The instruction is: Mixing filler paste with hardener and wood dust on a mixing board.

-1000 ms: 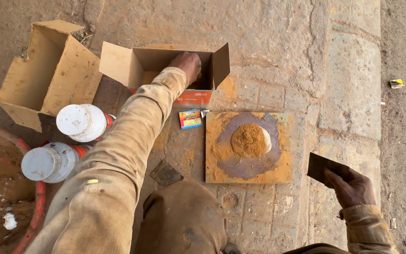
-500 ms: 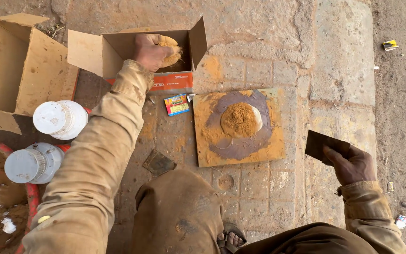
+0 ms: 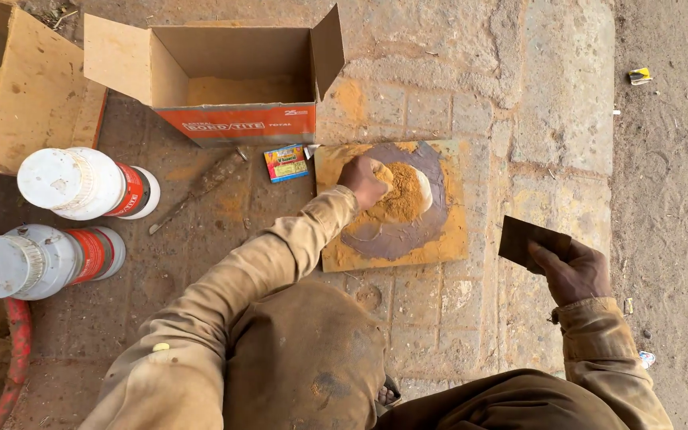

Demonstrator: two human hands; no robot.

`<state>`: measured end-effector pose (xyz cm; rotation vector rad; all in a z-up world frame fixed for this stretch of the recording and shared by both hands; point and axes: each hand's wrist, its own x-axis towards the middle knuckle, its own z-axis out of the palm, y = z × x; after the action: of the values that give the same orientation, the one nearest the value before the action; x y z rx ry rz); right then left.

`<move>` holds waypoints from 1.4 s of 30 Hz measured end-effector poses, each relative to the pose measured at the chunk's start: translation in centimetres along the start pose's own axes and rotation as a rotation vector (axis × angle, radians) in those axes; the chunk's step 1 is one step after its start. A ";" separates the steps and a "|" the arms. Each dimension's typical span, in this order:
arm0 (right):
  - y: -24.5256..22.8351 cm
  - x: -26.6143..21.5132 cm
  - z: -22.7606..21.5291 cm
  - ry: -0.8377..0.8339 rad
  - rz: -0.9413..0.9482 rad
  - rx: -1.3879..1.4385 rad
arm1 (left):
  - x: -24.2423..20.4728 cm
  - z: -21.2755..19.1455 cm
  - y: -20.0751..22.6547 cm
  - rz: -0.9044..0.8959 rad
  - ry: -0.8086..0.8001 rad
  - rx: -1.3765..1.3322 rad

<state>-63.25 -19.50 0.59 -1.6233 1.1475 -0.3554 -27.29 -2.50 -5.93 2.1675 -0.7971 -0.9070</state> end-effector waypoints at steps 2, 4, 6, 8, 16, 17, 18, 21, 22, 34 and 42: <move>-0.5 -0.4 -0.4 0.017 0.007 -0.035 | 1.3 2.3 0.3 0.039 0.028 0.117; -0.8 -1.3 -0.8 0.044 0.052 -0.059 | 0.6 2.4 2.3 -0.114 -0.210 0.061; -0.2 -1.1 -0.5 0.045 0.061 -0.054 | 0.5 2.3 2.1 -0.052 -0.286 0.086; 0.3 -0.5 -0.3 0.047 0.069 -0.053 | -0.2 1.5 2.2 0.011 -0.364 0.107; 1.5 4.4 6.5 -0.192 -0.108 -0.236 | -3.9 -4.5 -6.3 0.047 -0.085 -0.048; 1.3 5.5 7.6 -0.197 -0.108 -0.247 | -6.0 -7.1 -5.6 0.043 -0.083 -0.059; 1.1 6.6 8.8 -0.199 -0.094 -0.257 | -8.1 -9.7 -4.9 -0.067 -0.079 -0.021; 0.5 10.7 11.4 -0.178 -0.030 -0.263 | -13.2 -14.3 -6.9 -0.202 0.006 -0.012; 0.2 12.2 12.3 -0.137 0.027 -0.250 | -14.8 -15.3 -8.2 -0.215 0.077 -0.029; -6.6 10.0 20.2 -0.174 -0.156 -0.722 | -29.7 -15.3 -17.4 -0.490 0.329 -0.381; -5.0 8.8 19.2 -0.353 -0.403 -0.555 | -34.5 -12.5 -21.3 -0.594 0.394 -0.581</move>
<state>-42.69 -15.63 -5.24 -2.3045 0.6712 0.0127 -31.67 39.50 -2.03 1.9566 0.3000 -0.8071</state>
